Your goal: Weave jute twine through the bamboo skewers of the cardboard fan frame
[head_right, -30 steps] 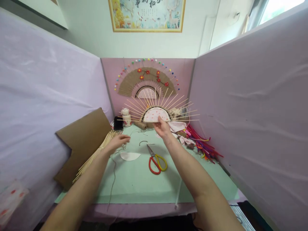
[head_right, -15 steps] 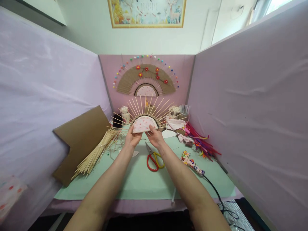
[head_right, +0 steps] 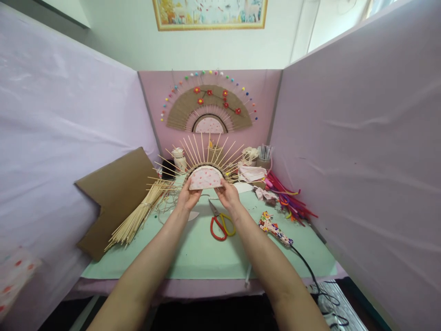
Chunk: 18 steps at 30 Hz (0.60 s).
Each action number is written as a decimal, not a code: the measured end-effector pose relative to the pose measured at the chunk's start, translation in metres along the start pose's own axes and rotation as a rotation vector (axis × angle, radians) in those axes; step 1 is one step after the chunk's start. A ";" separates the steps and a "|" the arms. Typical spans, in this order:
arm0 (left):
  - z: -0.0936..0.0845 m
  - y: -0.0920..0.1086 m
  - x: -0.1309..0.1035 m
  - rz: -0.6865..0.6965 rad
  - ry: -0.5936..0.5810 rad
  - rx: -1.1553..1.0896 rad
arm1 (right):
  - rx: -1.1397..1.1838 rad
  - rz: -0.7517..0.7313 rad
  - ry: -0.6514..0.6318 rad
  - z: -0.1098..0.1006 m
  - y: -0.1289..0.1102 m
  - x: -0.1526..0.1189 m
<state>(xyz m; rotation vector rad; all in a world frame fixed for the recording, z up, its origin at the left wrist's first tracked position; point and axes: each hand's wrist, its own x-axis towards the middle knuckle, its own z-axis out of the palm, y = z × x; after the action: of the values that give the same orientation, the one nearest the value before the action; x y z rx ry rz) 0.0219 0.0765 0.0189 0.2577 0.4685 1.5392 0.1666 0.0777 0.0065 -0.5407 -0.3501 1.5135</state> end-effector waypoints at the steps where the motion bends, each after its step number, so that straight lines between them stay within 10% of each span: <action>1: 0.000 0.001 0.000 -0.001 0.003 0.003 | 0.001 0.000 -0.004 0.001 0.000 -0.001; 18: -0.001 -0.002 -0.013 0.060 -0.026 -0.067 | 0.033 0.009 -0.132 0.005 0.003 -0.031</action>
<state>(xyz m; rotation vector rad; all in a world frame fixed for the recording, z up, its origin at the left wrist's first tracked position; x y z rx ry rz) 0.0233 0.0630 0.0190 0.2406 0.3911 1.6052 0.1603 0.0472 0.0126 -0.4177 -0.4239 1.5650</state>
